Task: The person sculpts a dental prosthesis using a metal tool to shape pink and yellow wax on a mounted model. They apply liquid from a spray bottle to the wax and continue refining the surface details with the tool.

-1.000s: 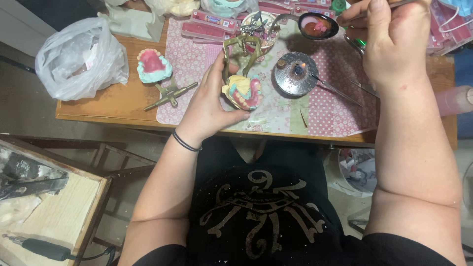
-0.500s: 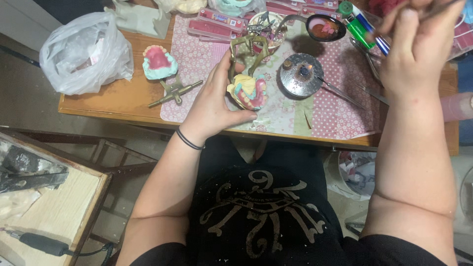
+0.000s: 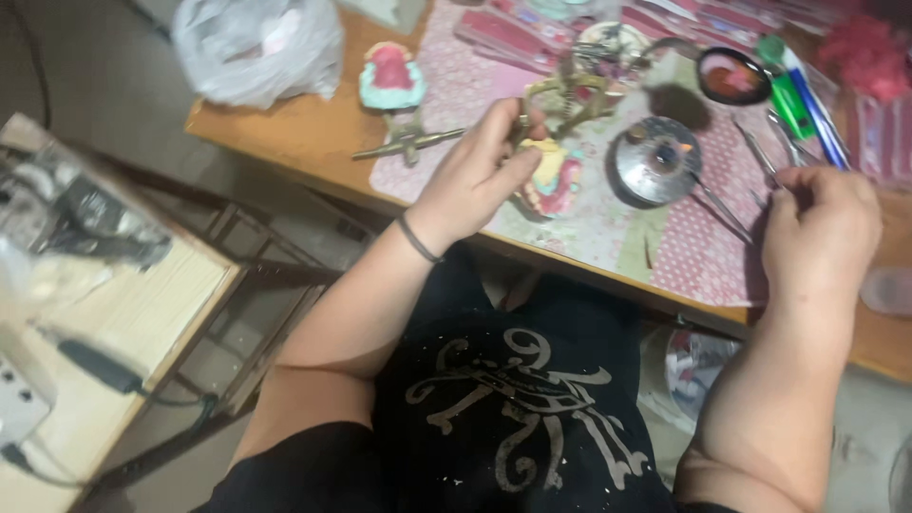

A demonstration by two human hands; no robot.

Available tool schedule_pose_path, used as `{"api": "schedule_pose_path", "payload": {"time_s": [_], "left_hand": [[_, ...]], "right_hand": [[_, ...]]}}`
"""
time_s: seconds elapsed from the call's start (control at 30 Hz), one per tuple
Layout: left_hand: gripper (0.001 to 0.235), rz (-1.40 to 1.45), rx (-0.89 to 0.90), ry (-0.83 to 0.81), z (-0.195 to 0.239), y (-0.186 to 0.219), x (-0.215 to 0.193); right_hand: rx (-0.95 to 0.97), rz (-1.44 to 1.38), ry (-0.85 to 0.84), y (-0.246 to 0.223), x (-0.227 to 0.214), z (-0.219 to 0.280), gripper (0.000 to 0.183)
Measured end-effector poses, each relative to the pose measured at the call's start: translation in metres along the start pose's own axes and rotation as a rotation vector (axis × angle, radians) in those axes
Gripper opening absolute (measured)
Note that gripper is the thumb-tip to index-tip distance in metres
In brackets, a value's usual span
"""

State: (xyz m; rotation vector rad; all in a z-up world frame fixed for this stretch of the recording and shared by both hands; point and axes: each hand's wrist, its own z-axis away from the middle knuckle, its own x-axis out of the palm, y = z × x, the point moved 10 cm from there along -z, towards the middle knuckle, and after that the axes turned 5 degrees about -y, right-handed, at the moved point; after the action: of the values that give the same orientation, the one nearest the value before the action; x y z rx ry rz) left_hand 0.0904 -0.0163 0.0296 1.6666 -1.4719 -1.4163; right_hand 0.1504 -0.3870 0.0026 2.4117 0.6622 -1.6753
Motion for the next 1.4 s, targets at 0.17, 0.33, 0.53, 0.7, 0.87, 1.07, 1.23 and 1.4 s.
{"api": "schedule_pose_path", "payload": {"time_s": [0.17, 0.33, 0.53, 0.7, 0.87, 1.07, 1.23, 1.4], "left_hand": [[0.049, -0.082, -0.119, 0.040, 0.006, -0.006, -0.004], [0.072, -0.208, -0.238, 0.057, 0.011, -0.008, -0.005], [0.081, -0.305, -0.422, 0.069, 0.024, 0.008, -0.025], [0.096, -0.287, -0.425, -0.001, 0.040, 0.009, -0.031], [0.057, -0.375, -0.285, 0.368, 0.067, 0.021, -0.109], [0.090, -0.704, -0.509, 0.351, 0.060, -0.022, -0.141], [0.097, -0.649, -0.556, 0.267, 0.044, -0.045, -0.136], [0.098, -0.637, -0.534, 0.329, 0.044, -0.049, -0.141]], "right_hand": [[-0.025, -0.113, 0.058, -0.002, -0.001, 0.007, 0.015], [-0.094, -0.277, 0.317, -0.075, -0.042, 0.025, 0.014], [-0.381, -0.547, 0.250, -0.198, -0.044, 0.027, 0.008], [-0.383, -0.610, 0.074, -0.241, -0.023, 0.006, 0.045], [-0.360, -0.658, -0.013, -0.254, -0.007, -0.005, 0.066], [-0.222, -0.567, -0.124, -0.250, 0.012, -0.007, 0.082], [-0.134, -0.518, -0.174, -0.248, 0.017, -0.012, 0.082], [-0.145, -0.462, -0.117, -0.246, 0.024, -0.013, 0.080]]}}
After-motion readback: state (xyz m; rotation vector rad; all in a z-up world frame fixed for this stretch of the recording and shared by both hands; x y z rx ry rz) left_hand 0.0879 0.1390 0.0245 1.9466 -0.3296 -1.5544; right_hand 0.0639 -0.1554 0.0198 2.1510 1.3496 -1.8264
